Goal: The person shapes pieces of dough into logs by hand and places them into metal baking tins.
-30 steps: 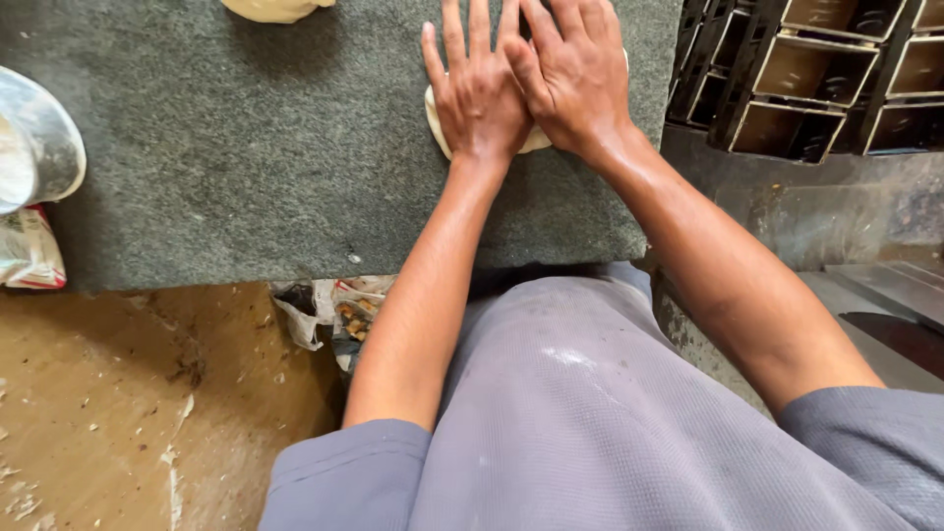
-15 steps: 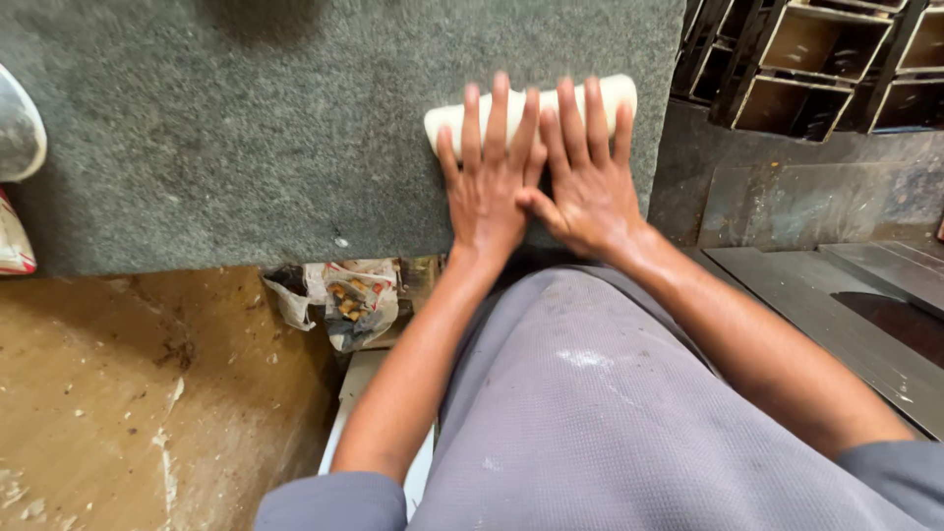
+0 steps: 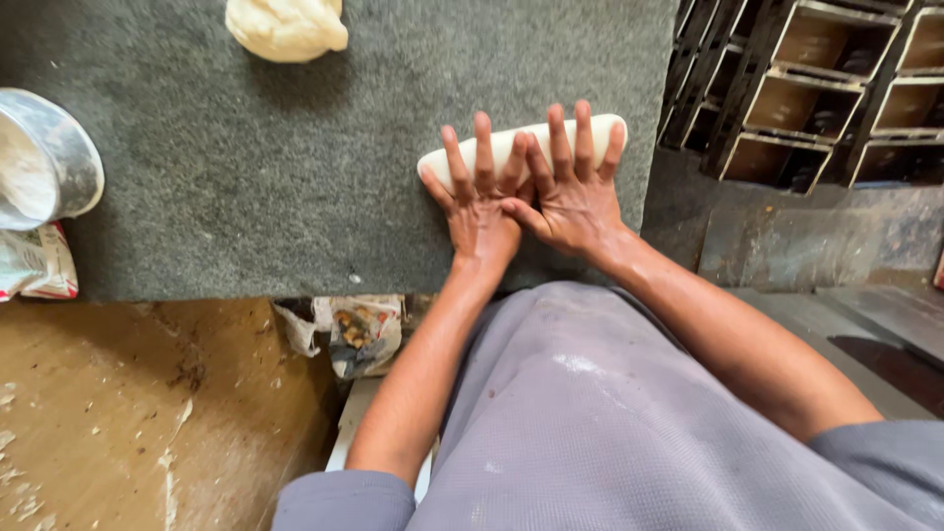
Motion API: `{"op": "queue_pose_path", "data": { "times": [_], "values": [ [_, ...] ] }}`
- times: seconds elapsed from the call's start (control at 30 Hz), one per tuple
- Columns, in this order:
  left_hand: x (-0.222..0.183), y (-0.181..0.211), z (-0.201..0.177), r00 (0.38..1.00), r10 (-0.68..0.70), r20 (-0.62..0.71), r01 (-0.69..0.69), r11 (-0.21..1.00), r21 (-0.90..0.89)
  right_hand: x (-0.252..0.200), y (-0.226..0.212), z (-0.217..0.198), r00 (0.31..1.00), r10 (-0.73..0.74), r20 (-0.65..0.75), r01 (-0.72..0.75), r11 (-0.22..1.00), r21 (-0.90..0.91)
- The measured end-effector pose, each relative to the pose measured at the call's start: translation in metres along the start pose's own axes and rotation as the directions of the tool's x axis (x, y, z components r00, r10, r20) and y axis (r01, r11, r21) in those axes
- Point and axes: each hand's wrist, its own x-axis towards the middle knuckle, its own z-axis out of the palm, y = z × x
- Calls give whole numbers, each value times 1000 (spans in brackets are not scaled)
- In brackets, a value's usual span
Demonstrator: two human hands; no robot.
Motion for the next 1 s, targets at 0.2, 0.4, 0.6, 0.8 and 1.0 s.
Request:
{"op": "queue_pose_path", "data": {
  "times": [0.2, 0.4, 0.6, 0.8, 1.0],
  "values": [
    [129, -33, 12, 972, -8, -236, 46, 986, 158, 121, 16, -60, 872, 263, 413, -241, 965, -108],
    [75, -13, -11, 989, -80, -128, 85, 996, 34, 70, 4, -43, 988, 33, -151, -25, 998, 53],
    [-30, 6, -64, 983, -1, -186, -27, 989, -148, -31, 5, -47, 936, 54, -347, 8, 985, 175],
    [28, 0, -33, 997, -66, -40, 57, 977, -205, 26, 2, -33, 986, 26, -165, 12, 974, 228],
    [9, 18, -23, 967, -86, -241, 72, 995, -65, 9, -11, -29, 941, -35, -337, 37, 999, -1]
  ]
}}
